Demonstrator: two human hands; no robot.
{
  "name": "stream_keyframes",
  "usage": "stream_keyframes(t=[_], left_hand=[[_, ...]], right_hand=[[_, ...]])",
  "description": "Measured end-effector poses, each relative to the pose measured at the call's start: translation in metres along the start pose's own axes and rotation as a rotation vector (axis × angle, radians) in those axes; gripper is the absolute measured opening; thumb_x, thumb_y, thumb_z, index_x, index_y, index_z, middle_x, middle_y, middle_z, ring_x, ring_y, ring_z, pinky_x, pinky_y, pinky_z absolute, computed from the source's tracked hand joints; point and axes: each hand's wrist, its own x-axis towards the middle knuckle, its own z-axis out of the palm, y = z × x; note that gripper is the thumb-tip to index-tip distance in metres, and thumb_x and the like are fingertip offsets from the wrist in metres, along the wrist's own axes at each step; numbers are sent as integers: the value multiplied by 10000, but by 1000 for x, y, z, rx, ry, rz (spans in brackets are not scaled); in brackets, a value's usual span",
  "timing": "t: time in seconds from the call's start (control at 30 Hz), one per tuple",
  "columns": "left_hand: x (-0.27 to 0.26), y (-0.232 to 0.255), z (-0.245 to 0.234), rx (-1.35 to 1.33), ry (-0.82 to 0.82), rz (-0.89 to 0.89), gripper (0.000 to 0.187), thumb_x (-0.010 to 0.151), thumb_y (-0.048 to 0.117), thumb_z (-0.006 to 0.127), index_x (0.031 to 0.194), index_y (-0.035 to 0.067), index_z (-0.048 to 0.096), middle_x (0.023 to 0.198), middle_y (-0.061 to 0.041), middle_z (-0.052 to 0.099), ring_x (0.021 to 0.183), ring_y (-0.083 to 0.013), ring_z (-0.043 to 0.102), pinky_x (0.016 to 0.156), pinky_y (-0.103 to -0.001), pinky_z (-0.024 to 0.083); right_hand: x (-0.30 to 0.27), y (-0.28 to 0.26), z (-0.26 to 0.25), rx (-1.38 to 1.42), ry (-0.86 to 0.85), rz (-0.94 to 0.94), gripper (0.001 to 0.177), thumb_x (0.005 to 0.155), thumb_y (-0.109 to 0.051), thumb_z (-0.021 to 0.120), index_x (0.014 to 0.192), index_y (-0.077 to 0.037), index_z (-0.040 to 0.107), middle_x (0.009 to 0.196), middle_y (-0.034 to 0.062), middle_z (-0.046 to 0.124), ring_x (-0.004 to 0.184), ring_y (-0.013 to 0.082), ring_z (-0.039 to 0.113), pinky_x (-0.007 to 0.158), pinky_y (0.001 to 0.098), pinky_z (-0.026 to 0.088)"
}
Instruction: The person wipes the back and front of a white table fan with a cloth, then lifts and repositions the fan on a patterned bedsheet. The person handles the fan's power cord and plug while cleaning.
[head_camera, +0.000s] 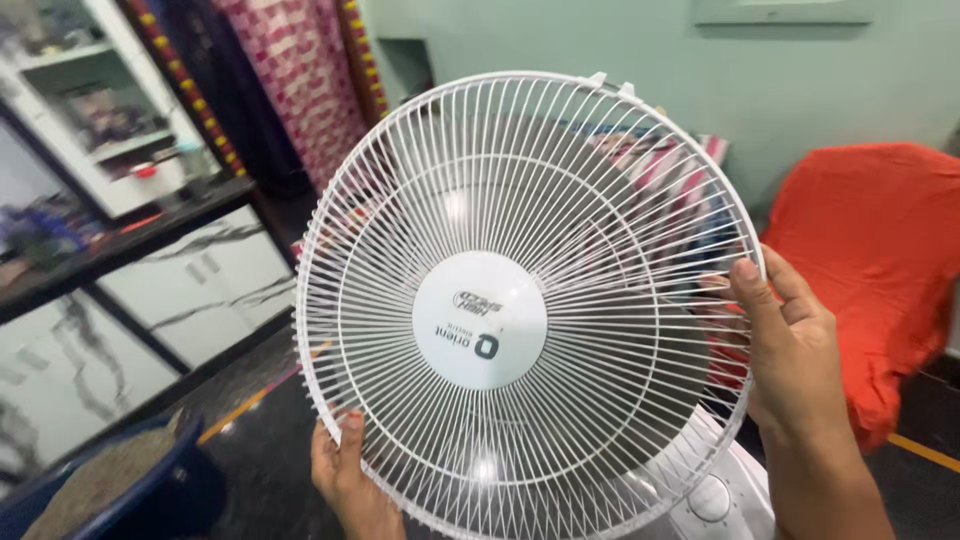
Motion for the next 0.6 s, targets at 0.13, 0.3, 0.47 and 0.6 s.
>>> stream_keyframes(t=[0.13, 0.3, 0.47, 0.6], left_hand=[[-16, 24, 24, 36, 20, 129, 441, 882, 79, 719, 1281, -45, 577, 1138, -124, 694, 986, -176, 697, 878, -311, 565], [-58, 49, 53, 192, -16, 286, 528, 884, 83, 770, 1350, -60, 566, 1181, -138, 689, 1021, -184, 681, 912, -318, 546], [-86, 70, 88, 232, -92, 407, 643, 857, 74, 812, 1417, -56, 522, 1243, -131, 670, 1097, -182, 668, 986, -320, 533], [-95, 80, 94, 253, -156, 503, 699, 861, 107, 834, 1455, -47, 501, 1290, -120, 649, 1146, -181, 647, 1029, -312, 510]], right_hand=[[28, 3, -15, 65, -91, 58, 462, 1052, -240, 598, 1437, 14, 559, 1097, 91, 706, 927, 128, 699, 796, 269, 585], [42, 20, -54, 221, -201, 73, 478, 1075, -308, 621, 1431, 1, 537, 1154, 126, 689, 961, 178, 694, 828, 322, 590], [44, 42, -73, 321, -233, 30, 491, 1094, -372, 627, 1416, -19, 512, 1215, 123, 663, 1027, 196, 682, 881, 352, 587], [39, 47, -73, 348, -215, 20, 538, 1050, -426, 635, 1399, -38, 502, 1248, 105, 645, 1101, 210, 676, 931, 393, 586]])
